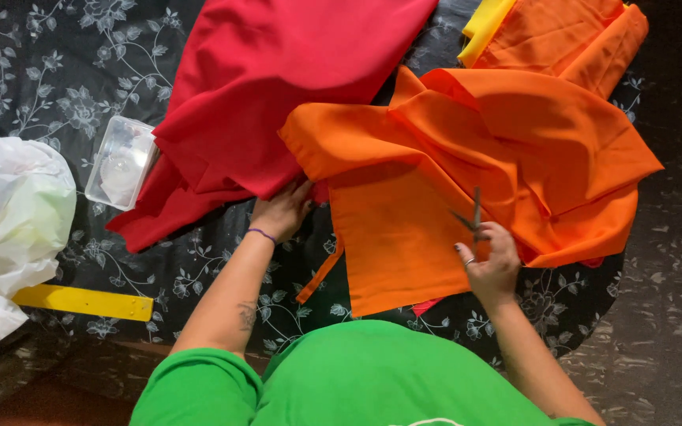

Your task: The person uses scissors to cut strips from a large piece of orange fabric laid on a table. They trim the edges and cut long strips, then gather the cut pieces and trim a folded stack of orange fabric.

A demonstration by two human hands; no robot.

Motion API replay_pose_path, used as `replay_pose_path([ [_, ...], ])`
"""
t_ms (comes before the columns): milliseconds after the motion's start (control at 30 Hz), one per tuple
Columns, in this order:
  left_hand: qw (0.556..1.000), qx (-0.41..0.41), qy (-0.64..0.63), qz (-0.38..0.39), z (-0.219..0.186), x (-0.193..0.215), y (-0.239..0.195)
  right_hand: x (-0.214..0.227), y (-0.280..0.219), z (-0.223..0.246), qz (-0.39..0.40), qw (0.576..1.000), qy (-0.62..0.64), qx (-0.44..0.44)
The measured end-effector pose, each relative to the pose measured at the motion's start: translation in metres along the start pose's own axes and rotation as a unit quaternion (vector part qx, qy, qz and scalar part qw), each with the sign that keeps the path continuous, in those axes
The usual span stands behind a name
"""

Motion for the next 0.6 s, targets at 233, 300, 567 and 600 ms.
replay_pose_path([
  [233,0.986,0.148,-0.071,0.013,0.051,0.032,0.043,-0.045,-0.027,0.051,0.161,0.986,0.035,-0.022],
  [300,0.967,0.229,-0.112,0.020,0.061,0.042,0.045,-0.048,-0.034,0.055,0.244,0.969,-0.029,0.011],
  [567,0.957,0.220,-0.068,-0.180,0.008,-0.023,0.004,-0.036,-0.052,0.029,0.225,0.973,0.025,-0.032],
  [600,0.945,0.198,-0.138,-0.220,-0.011,-0.012,-0.012,-0.035,-0.048,0.024,0.175,0.980,0.081,-0.052],
])
Point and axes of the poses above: each hand's wrist, its own y-axis towards the middle knuckle, its own x-axis out of the back of the hand, z = x × y, the point moved 1 cm from there along y, towards the middle knuckle, and after that the axes turned 13 degrees about y, right-handed, at the moved point
